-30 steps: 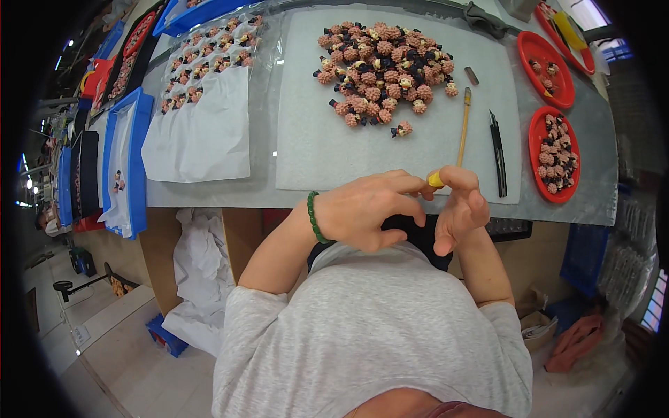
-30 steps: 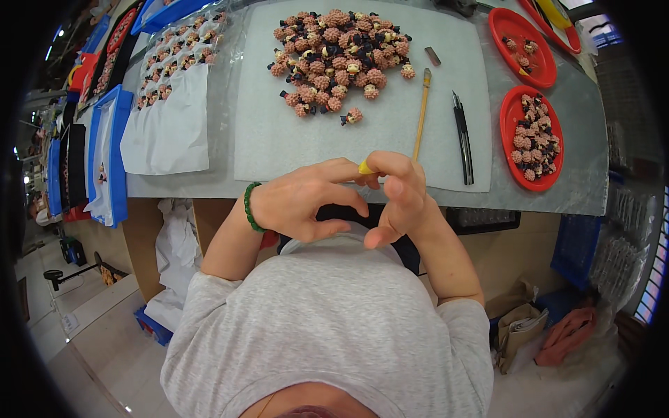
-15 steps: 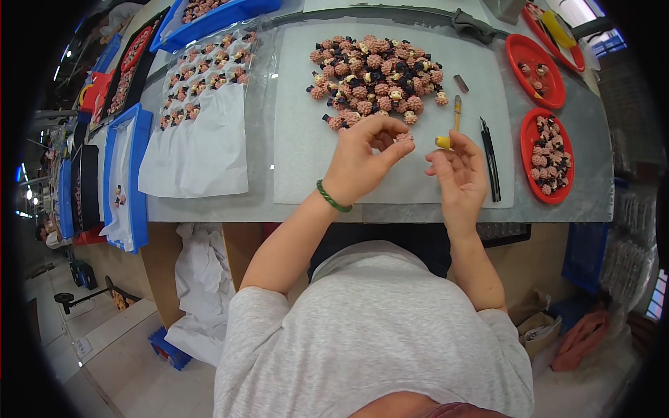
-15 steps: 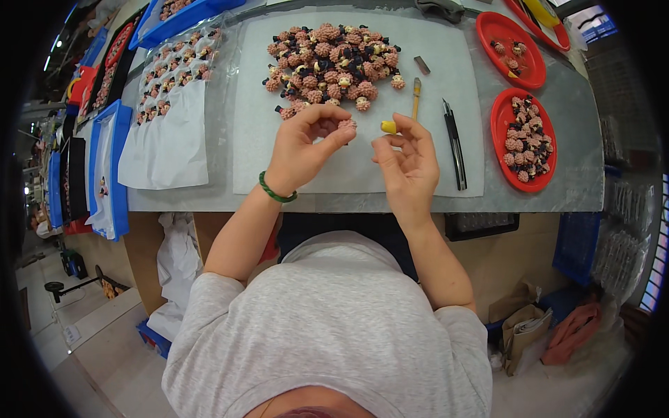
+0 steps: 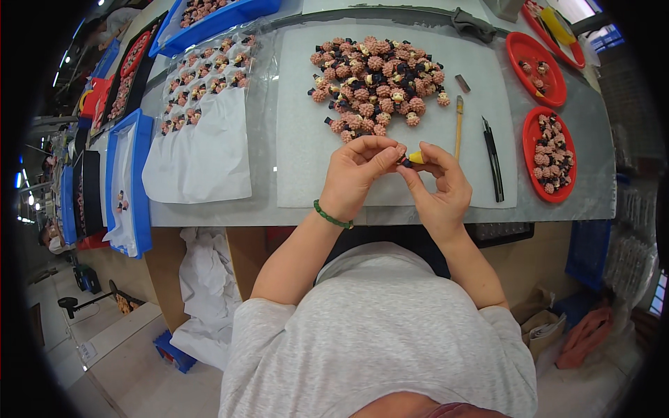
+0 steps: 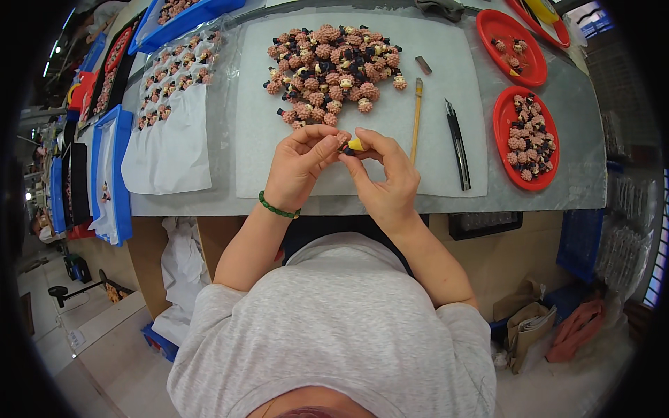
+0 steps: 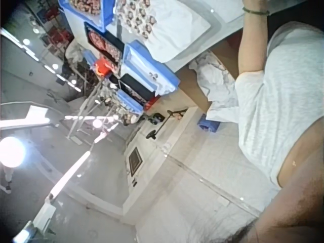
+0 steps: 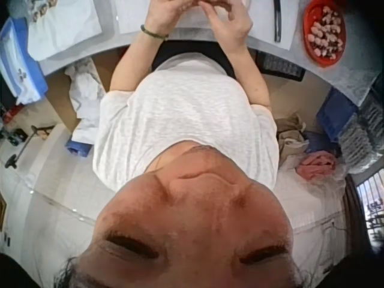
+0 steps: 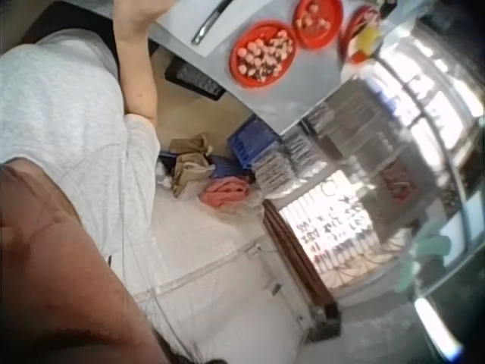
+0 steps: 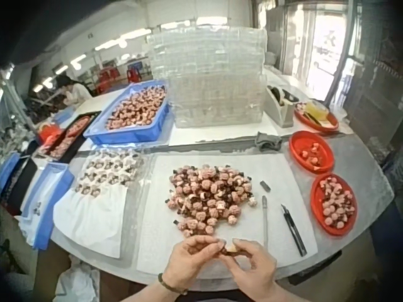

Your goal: The person assembles small figurine pieces by attaching parts together by hand and trimming them with a craft knife, then places the figurines into slots in a plastic tray.

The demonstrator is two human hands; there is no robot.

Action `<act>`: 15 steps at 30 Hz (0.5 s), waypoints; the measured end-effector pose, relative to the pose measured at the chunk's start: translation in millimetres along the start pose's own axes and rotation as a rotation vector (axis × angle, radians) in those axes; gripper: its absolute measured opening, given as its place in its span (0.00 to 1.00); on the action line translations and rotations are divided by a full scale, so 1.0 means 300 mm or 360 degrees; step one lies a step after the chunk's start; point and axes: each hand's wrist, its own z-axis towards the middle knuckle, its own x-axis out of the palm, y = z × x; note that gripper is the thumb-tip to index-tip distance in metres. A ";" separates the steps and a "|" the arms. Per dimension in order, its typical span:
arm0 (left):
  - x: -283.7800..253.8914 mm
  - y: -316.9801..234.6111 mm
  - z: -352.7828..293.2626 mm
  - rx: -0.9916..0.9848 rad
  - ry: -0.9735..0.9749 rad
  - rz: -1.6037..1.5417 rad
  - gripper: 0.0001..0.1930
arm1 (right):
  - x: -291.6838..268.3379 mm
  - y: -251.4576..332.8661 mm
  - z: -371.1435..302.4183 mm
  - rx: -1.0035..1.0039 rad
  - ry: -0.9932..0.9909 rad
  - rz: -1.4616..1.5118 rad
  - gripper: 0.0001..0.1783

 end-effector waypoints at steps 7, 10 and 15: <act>0.000 0.002 0.007 -0.0077 -0.0109 -0.0118 0.11 | 0.006 -0.009 -0.006 0.0110 -0.0014 0.0080 0.24; -0.015 0.002 0.001 -0.0099 -0.0076 -0.0087 0.11 | -0.016 -0.009 0.011 0.0094 0.0113 0.0059 0.22; -0.013 -0.017 -0.008 -0.0109 -0.0119 -0.0138 0.13 | -0.043 -0.008 0.157 0.0068 0.0102 -0.0278 0.14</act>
